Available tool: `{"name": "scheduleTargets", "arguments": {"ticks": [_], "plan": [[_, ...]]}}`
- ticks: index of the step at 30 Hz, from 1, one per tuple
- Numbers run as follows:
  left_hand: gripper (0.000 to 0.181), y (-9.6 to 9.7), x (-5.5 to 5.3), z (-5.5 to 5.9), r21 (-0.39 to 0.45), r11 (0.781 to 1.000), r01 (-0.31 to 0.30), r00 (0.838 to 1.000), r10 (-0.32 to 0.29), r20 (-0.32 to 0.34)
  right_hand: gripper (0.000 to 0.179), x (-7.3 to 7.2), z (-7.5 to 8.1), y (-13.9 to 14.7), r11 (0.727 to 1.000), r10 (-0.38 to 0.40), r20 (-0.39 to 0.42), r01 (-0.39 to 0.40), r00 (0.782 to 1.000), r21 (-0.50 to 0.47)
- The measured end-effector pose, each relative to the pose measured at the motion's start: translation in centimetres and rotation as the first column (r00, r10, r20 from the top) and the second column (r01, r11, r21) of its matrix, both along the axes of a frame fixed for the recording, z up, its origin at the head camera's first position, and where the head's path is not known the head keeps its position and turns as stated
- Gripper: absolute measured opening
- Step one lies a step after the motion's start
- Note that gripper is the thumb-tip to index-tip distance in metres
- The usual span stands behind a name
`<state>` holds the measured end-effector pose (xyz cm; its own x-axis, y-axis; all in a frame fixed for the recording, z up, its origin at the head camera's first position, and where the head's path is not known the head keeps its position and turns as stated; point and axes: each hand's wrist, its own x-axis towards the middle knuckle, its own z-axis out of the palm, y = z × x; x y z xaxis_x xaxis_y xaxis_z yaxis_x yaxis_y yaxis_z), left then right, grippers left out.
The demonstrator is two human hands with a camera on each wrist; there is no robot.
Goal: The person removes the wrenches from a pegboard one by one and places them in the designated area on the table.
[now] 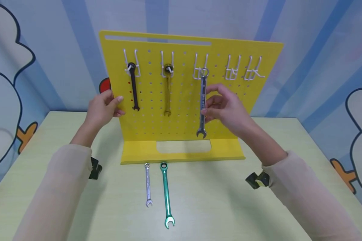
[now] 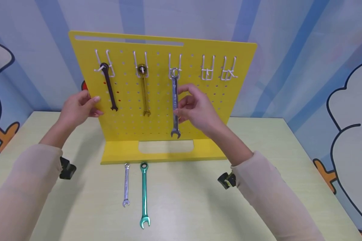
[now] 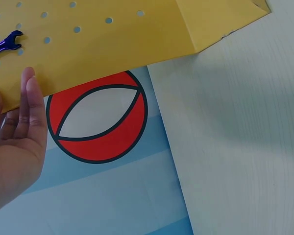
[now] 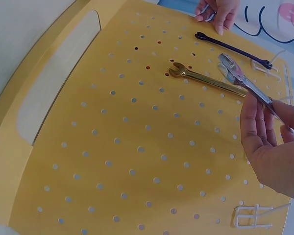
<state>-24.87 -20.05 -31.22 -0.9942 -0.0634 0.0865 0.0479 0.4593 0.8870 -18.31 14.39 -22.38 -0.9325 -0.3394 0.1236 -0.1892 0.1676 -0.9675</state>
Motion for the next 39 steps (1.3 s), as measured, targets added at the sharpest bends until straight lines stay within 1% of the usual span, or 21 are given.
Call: {"name": "scheduleTargets", "arguments": {"ticks": [1, 2, 4, 6, 7, 8, 11, 12, 14, 16, 18, 19, 20, 23, 29, 35, 39], "plan": [[0.041, 0.0, -0.1, -0.1, -0.004, 1.0, 0.001, 1.0, -0.001, -0.001, 0.039, 0.0, 0.0, 0.0, 1.0, 0.001, 0.0, -0.001, 1.0, 0.003], [0.041, 0.3, 0.5, 0.5, -0.033, 0.999, -0.006, 1.0, 0.006, 0.007, 0.039, 0.1, 0.0, 0.0, 1.0, 0.001, 0.0, -0.001, 1.0, 0.007], [0.038, 0.6, 1.0, 1.1, -0.033, 0.999, 0.002, 1.0, -0.002, 0.005, 0.04, 0.2, 0.0, 0.0, 1.0, 0.004, 0.0, -0.004, 1.0, 0.013], [0.034, 1.0, 1.7, 1.8, -0.055, 0.998, -0.009, 1.0, 0.01, 0.008, 0.039, 0.2, -0.1, 0.1, 1.0, 0.008, -0.001, -0.008, 1.0, 0.017], [0.034, 1.6, 2.5, 2.6, -0.081, 0.997, -0.015, 1.0, 0.016, 0.012, 0.039, 0.3, -0.2, 0.1, 1.0, 0.011, -0.003, -0.011, 1.0, 0.019], [0.033, 1.7, 2.7, 2.8, -0.079, 0.997, -0.015, 1.0, 0.016, 0.01, 0.039, 0.3, -0.3, 0.1, 1.0, 0.012, -0.004, -0.012, 1.0, 0.023], [0.036, 1.7, 2.6, 2.6, -0.083, 0.996, -0.026, 1.0, 0.027, 0.007, 0.038, 0.3, -0.5, 0.2, 1.0, 0.017, -0.006, -0.017, 1.0, 0.024], [0.036, 0.9, 1.7, 1.5, -0.025, 1.0, -0.001, 1.0, 0.001, 0.006, 0.038, 0.3, -0.5, 0.2, 1.0, 0.018, -0.005, -0.018, 1.0, 0.022], [0.038, 0.9, 1.5, 1.3, -0.015, 1.0, -0.005, 1.0, 0.005, 0.011, 0.038, 0.3, -0.7, 0.2, 1.0, 0.022, 0.003, -0.022, 1.0, 0.019], [0.037, 0.9, 1.4, 1.3, -0.023, 1.0, -0.008, 1.0, 0.008, 0.009, 0.037, 0.3, -0.8, 0.3, 0.999, 0.027, 0.011, -0.028, 1.0, 0.018], [0.034, 1.0, 1.6, 1.5, -0.033, 0.999, -0.01, 1.0, 0.01, 0.004, 0.037, 0.2, -1.0, 0.4, 0.999, 0.033, 0.022, -0.034, 0.999, 0.024], [0.034, 1.8, 2.6, 2.6, -0.089, 0.995, -0.034, 0.999, 0.035, 0.004, 0.037, 0.2, -1.1, 0.4, 0.999, 0.038, 0.027, -0.039, 0.999, 0.027], [0.034, 1.8, 2.7, 2.7, -0.092, 0.995, -0.032, 0.999, 0.032, 0.003, 0.037, 0.2, -1.3, 0.4, 0.999, 0.041, 0.032, -0.042, 0.999, 0.032], [0.032, 1.9, 2.9, 3.0, -0.096, 0.995, -0.028, 1.0, 0.029, 0.005, 0.037, 0.2, -1.7, 0.5, 0.998, 0.046, 0.048, -0.048, 0.998, 0.043], [0.031, 1.9, 2.8, 3.0, -0.099, 0.995, -0.029, 0.999, 0.031, 0.011, 0.035, 0.2, -2.7, 0.4, 0.995, 0.055, 0.086, -0.063, 0.995, 0.084], [0.031, 2.0, 2.9, 3.0, -0.099, 0.995, -0.026, 1.0, 0.026, -0.002, 0.036, 0.3, -4.2, 0.5, 0.99, 0.082, 0.136, -0.096, 0.987, 0.101], [0.031, 1.9, 2.9, 3.0, -0.098, 0.995, -0.023, 1.0, 0.023, -0.007, 0.034, 0.6, -5.4, 0.5, 0.987, 0.092, 0.163, -0.113, 0.982, 0.119]]}}
